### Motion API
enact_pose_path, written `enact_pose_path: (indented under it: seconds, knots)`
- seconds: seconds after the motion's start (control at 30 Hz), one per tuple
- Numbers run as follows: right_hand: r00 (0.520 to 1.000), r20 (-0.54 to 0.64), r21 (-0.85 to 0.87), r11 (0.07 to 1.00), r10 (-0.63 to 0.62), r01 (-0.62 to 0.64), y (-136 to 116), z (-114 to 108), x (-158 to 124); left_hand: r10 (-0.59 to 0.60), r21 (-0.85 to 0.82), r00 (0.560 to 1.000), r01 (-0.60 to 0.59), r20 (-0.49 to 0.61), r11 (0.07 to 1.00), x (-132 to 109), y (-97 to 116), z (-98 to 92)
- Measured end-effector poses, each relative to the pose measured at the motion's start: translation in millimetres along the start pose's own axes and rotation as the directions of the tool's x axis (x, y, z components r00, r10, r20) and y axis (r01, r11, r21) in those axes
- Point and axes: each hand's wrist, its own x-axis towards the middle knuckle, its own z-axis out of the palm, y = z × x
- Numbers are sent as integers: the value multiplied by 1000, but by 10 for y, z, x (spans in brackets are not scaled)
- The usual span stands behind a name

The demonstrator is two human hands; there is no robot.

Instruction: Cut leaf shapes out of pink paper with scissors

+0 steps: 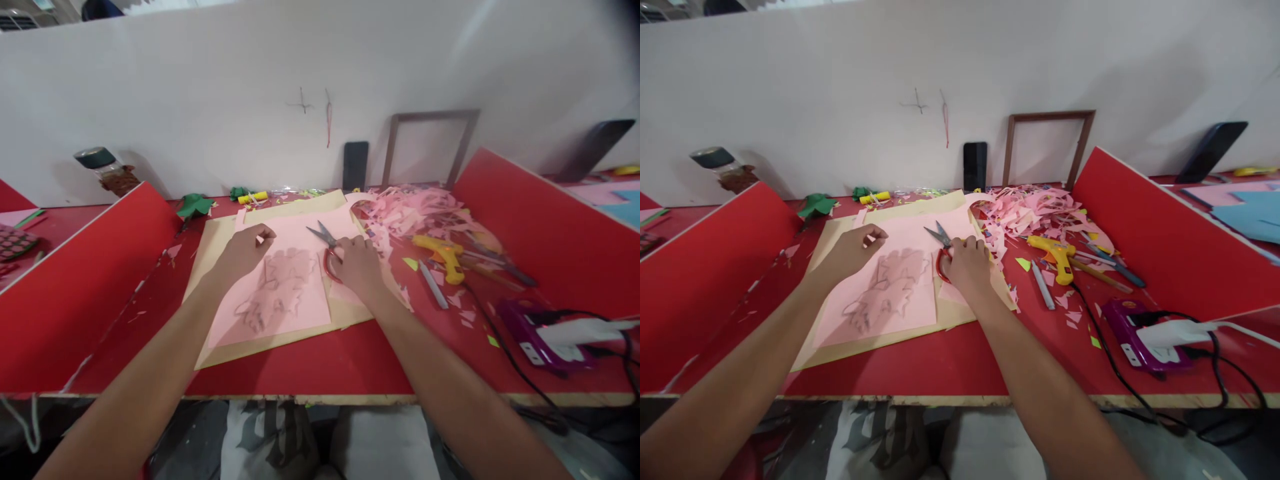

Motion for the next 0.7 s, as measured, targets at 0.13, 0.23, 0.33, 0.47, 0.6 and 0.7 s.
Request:
enact_pose_path:
  seconds: [0.13,0.23,0.33,0.47,0.6,0.7]
  knots:
    - [1000,4,-1,1000,9,-9,-16,-19,-1,-113,199,964,65,240,978,-384,66,-119]
    - [1000,5,-2,1000,19,-19,-28,-14,8,-215,289,930,127,298,949,-675,103,-158]
    - [1000,1,-9,1000,19,-19,-30,3,19,-276,311,906,175,320,934,-869,188,-127]
    - [1000,-10,-8,1000,8,-8,-23,16,22,-275,265,913,197,302,944,-980,232,-15]
    - [1000,-10,-1,1000,10,-10,-13,22,22,-181,239,959,128,218,963,-1048,124,40]
    - [1000,-8,0,1000,9,-9,-7,29,22,-183,205,966,145,182,968,-1137,43,-6]
